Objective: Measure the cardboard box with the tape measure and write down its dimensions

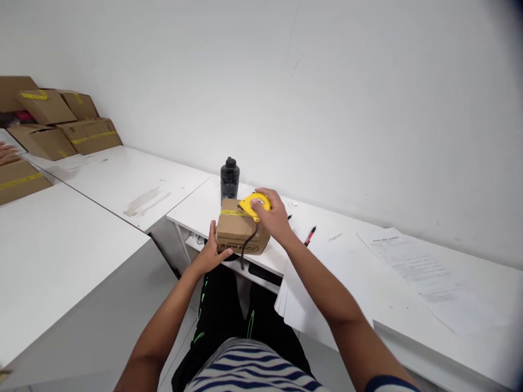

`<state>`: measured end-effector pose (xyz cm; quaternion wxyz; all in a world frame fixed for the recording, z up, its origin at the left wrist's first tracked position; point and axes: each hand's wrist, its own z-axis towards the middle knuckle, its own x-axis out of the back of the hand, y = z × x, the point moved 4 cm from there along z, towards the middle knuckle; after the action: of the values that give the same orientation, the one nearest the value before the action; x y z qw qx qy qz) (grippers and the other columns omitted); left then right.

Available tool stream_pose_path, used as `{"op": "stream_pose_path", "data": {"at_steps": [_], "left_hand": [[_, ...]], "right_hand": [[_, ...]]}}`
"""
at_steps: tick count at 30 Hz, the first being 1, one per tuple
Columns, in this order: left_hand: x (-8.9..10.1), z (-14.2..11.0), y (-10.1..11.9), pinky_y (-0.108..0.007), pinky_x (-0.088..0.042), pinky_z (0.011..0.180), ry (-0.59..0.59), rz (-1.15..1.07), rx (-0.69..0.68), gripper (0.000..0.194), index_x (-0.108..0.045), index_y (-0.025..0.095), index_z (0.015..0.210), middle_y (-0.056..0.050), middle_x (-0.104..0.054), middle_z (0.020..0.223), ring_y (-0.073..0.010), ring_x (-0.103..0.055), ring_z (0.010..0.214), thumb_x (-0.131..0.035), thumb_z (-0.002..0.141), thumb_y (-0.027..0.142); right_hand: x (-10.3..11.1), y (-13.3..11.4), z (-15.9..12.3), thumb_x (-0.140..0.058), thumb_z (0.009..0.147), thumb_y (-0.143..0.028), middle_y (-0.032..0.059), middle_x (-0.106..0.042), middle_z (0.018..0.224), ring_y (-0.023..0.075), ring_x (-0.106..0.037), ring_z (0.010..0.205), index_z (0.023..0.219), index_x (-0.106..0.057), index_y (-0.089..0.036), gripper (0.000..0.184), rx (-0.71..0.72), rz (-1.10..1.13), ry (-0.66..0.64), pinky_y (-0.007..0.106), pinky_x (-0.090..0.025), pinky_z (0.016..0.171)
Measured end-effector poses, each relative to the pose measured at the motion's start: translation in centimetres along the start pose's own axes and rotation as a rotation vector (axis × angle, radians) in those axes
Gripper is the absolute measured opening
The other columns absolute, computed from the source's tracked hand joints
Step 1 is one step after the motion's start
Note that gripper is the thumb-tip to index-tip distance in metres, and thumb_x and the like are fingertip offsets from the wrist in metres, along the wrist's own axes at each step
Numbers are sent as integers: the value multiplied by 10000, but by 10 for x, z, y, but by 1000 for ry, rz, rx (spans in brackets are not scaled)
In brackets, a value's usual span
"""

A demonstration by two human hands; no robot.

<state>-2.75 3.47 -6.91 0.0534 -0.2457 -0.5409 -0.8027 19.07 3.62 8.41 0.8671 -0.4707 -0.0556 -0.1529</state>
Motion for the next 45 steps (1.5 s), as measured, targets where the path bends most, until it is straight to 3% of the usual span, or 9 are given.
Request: {"op": "stream_pose_path", "data": {"at_steps": [3, 5, 9, 11, 15, 24, 27, 35, 45], "left_hand": [[0, 15, 26, -513, -138, 1221, 220, -216, -58, 1131, 75, 274, 1565, -187, -8, 1662, -308, -91, 1538, -651, 785, 655], [0, 25, 42, -504, -222, 1199, 339, -385, -14, 1041, 19, 319, 1558, -178, -61, 1661, -305, -195, 1518, -620, 810, 657], [-6, 35, 55, -457, -289, 1177, 376, -588, 142, 983, -46, 320, 1552, -169, -177, 1643, -277, -255, 1502, -689, 828, 487], [-7, 35, 57, -438, -293, 1177, 354, -616, 151, 853, -201, 277, 1535, -153, -309, 1601, -267, -306, 1479, -679, 837, 388], [-5, 38, 57, -422, -343, 1146, 318, -670, 131, 574, -504, 192, 1386, -123, -519, 1470, -276, -457, 1379, -608, 835, 314], [-5, 42, 62, -416, -312, 1172, 362, -282, 200, 489, -583, 232, 1376, -22, -595, 1410, -262, -504, 1328, -471, 906, 306], [-4, 41, 60, -406, -291, 1192, 355, -171, 209, 496, -556, 246, 1408, -7, -548, 1461, -261, -473, 1371, -452, 931, 336], [-3, 44, 69, -373, -244, 1226, 341, -126, 211, 517, -539, 206, 1423, -1, -519, 1487, -229, -434, 1409, -414, 928, 289], [-2, 46, 74, -388, -251, 1227, 354, -142, 221, 525, -519, 187, 1434, -16, -512, 1493, -220, -424, 1416, -387, 936, 288]], "right_hand": [[-34, -17, 24, -497, 925, -327, 161, -554, 1360, 302, -498, 1281, 1361, -511, -186, 458, 411, -336, -342, 527, -401, 1088], [-51, -15, 33, -447, 942, -279, 161, -512, 1419, 294, -476, 1317, 1445, -416, -194, 511, 526, -423, -539, 535, -399, 1089], [-63, -1, 42, -461, 936, -288, 134, -476, 1480, 295, -453, 1361, 1465, -371, -226, 540, 498, -472, -702, 543, -390, 1103], [-58, 5, 44, -499, 919, -323, 135, -493, 1470, 297, -480, 1343, 1468, -357, -217, 577, 424, -445, -735, 532, -401, 1102], [-47, 7, 43, -512, 902, -331, 127, -541, 1420, 293, -531, 1284, 1465, -339, -211, 602, 348, -400, -761, 519, -435, 1068], [-40, 4, 43, -477, 890, -287, 156, -612, 1266, 332, -566, 1126, 1357, -472, -178, 479, 400, -529, -803, 542, -477, 953], [-15, 7, 39, -499, 876, -291, 139, -631, 1227, 333, -576, 1091, 1332, -508, -196, 466, 330, -545, -791, 529, -482, 937], [90, 19, 6, -563, 881, -368, 65, -619, 1317, 294, -618, 1135, 1314, -510, -290, 443, 36, -505, -612, 486, -524, 943], [101, 18, 3, -607, 848, -318, 51, -614, 1331, 273, -622, 1152, 1289, -518, -305, 450, -48, -416, -579, 481, -522, 967]]}}
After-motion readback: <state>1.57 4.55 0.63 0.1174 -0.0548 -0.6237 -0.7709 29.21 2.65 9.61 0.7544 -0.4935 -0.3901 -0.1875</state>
